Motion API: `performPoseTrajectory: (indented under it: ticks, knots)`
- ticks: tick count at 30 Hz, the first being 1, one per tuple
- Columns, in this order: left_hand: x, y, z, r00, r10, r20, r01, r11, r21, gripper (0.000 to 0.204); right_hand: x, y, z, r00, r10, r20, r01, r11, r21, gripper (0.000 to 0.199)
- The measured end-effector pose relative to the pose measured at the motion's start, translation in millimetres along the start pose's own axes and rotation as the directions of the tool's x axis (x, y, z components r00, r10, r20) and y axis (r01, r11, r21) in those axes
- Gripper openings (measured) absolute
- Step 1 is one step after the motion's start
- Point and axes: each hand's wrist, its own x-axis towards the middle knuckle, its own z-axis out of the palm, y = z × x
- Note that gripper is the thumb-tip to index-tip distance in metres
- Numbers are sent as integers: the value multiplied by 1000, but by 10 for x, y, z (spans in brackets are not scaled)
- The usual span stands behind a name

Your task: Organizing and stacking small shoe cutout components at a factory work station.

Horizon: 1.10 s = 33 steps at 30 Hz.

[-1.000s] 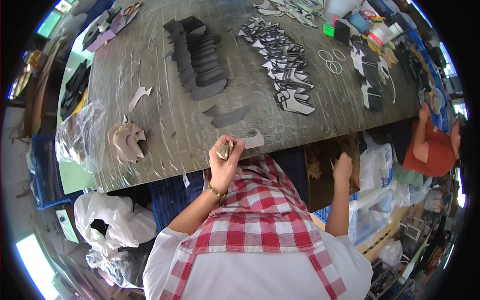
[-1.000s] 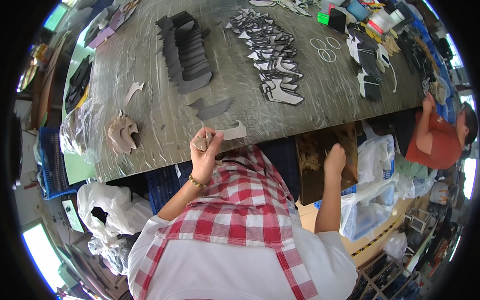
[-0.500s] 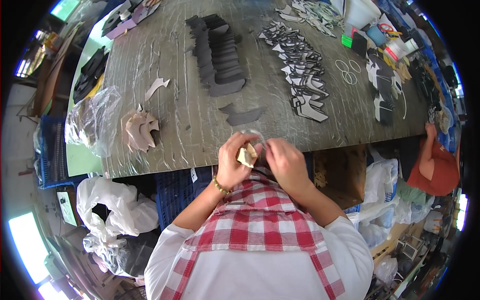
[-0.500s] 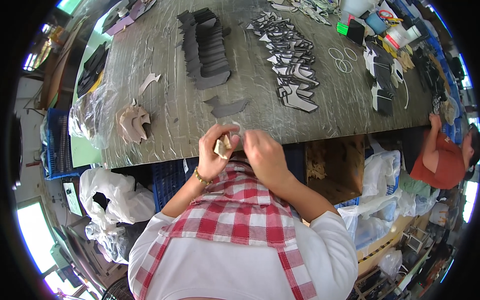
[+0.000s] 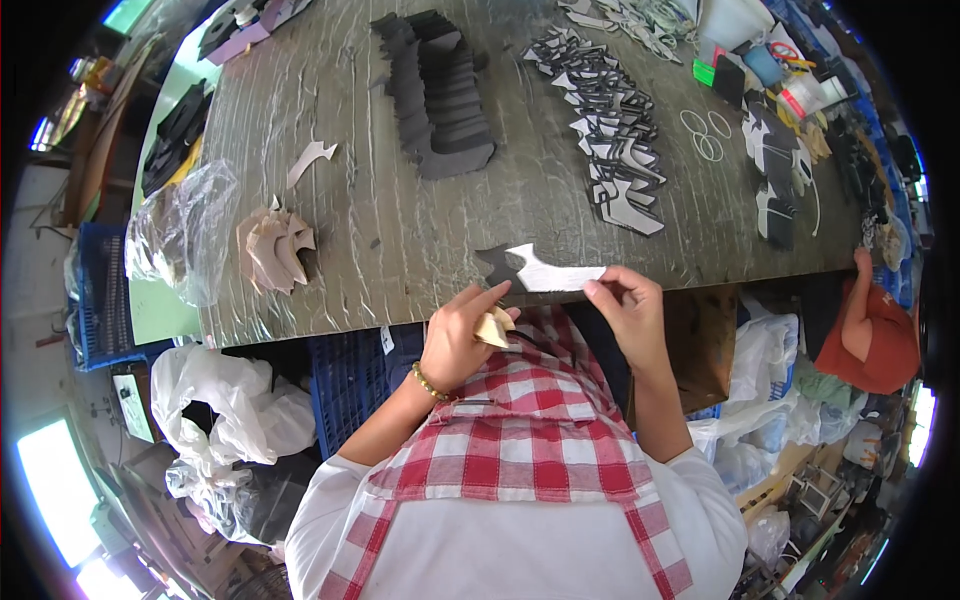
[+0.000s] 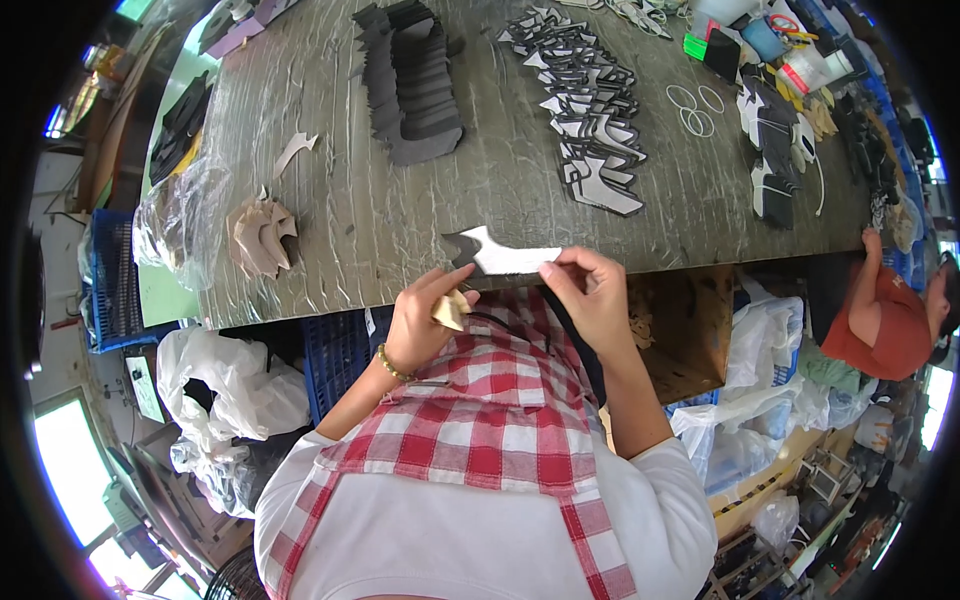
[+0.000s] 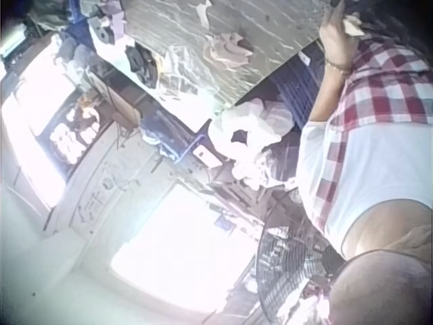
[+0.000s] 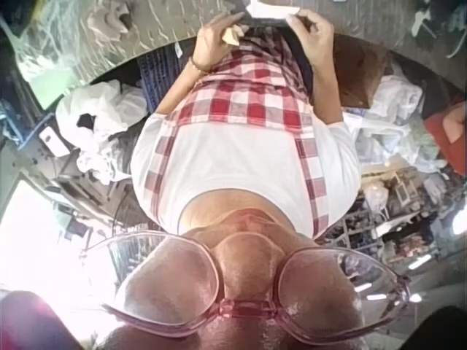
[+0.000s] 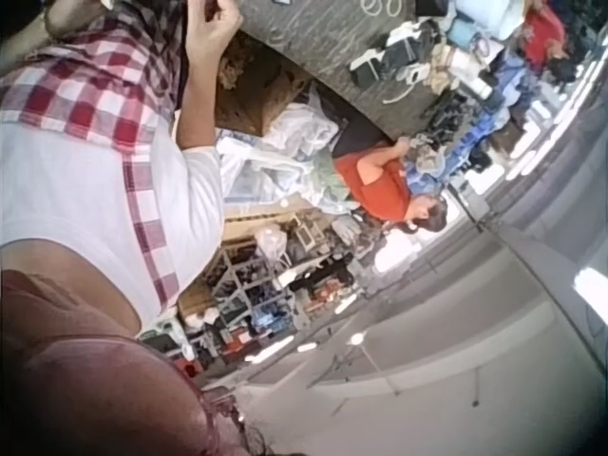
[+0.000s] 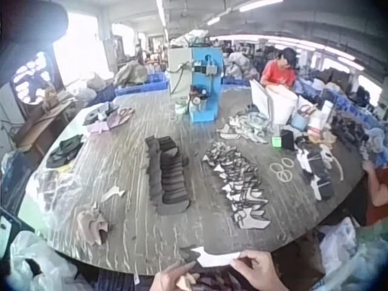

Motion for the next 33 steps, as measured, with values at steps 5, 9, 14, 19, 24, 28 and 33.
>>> performPoseTrajectory:
  ticks: [5,9,14,19,24,28,33]
  knots:
    - [-2,-17,60,933,-359,-28,312,846,-432,18,-100,191,164,978,190,86,-203,959,197,6]
    - [79,-45,54,945,-300,-133,267,939,-216,17,-72,248,247,995,97,18,-93,986,-141,10]
    - [160,-142,96,974,-73,-216,104,985,139,10,38,364,329,994,-113,7,89,745,-661,19]
    - [169,-152,103,981,-58,-183,98,971,217,13,57,383,336,993,-113,18,95,728,-679,18]
    - [175,-134,82,983,-54,-175,90,974,207,15,69,366,338,994,-105,26,95,734,-672,18]
    - [156,-155,83,989,-73,-129,101,970,223,25,77,359,340,995,-94,45,99,725,-682,18]
    - [167,-140,96,980,-47,-193,107,943,315,22,114,277,338,990,-118,73,132,655,-744,25]
